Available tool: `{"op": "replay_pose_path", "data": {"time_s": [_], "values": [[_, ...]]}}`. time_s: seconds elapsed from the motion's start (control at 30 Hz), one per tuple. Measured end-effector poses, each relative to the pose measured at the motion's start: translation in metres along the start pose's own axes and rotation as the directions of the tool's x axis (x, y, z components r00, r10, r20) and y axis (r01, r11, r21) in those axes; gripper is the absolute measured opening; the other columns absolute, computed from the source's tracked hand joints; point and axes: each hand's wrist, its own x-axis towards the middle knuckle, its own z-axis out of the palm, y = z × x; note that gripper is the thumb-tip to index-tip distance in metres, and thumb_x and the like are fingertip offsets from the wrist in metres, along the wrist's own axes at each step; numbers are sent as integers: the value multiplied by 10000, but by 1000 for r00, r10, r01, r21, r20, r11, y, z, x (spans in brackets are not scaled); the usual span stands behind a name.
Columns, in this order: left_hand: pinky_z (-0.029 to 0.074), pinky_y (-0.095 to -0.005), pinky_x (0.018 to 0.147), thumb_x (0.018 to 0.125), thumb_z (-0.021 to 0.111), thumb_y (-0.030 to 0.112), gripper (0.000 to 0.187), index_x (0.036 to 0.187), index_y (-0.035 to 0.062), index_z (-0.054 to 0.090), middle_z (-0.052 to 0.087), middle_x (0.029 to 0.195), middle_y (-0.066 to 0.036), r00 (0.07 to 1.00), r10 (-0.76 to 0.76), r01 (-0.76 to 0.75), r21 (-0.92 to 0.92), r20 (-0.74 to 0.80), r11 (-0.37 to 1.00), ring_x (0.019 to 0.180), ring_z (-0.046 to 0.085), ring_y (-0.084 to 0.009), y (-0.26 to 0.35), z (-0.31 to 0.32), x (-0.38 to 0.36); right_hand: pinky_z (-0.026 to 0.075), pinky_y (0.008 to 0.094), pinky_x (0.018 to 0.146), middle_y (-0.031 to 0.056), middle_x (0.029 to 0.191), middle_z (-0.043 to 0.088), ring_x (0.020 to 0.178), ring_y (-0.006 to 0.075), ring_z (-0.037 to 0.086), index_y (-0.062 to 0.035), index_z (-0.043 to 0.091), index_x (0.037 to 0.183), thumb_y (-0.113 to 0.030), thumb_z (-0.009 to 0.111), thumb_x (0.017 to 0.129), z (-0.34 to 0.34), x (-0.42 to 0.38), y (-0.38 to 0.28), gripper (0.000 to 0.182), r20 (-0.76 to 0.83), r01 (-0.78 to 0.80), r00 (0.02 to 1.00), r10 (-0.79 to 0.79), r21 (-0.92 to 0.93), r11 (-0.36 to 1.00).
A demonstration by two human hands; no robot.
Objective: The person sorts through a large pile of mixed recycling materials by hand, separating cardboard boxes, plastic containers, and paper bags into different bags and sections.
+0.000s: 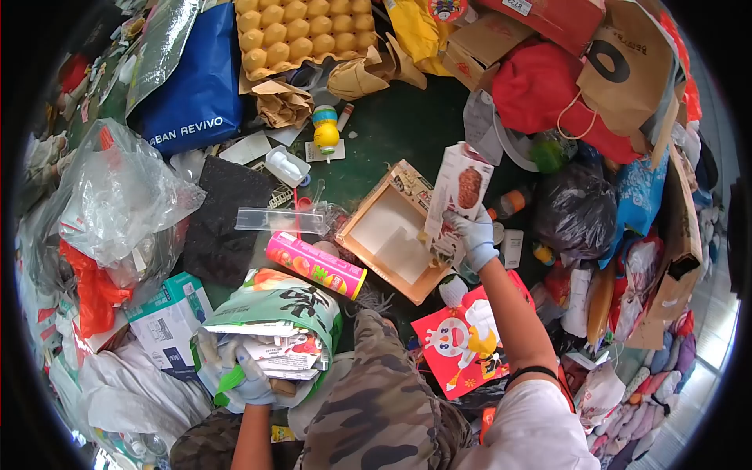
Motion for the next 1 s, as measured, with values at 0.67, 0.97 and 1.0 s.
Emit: {"op": "replay_pose_path", "data": {"time_s": [0.67, 0.97, 1.0], "values": [[331, -482, 987, 945, 375, 246, 201, 999, 68, 453, 266, 1369, -248, 986, 141, -148, 78, 93, 986, 1228, 345, -403, -7, -4, 0, 473, 384, 785, 143, 1181, 512, 1000, 280, 556, -157, 502, 1166, -242, 647, 708, 27, -86, 27, 488, 63, 58, 998, 15, -972, 228], [269, -453, 1008, 897, 426, 281, 309, 800, 0, 509, 280, 1374, -249, 1000, -7, 5, -86, -25, 996, 1213, 355, -367, -7, 2, -5, 364, 403, 890, 70, 908, 562, 965, 268, 525, -134, 632, 974, -98, 660, 629, 52, 25, -116, 348, 657, 695, 679, -328, -719, -3], [268, -453, 1008, 896, 426, 292, 316, 802, 3, 512, 270, 1380, -245, 999, -11, 7, -113, -30, 994, 1213, 353, -366, -6, 3, -5, 342, 398, 924, 92, 1018, 537, 1032, 274, 492, -144, 640, 949, -115, 648, 644, 67, 55, -133, 307, 716, 753, 560, -418, -650, -106]]}}
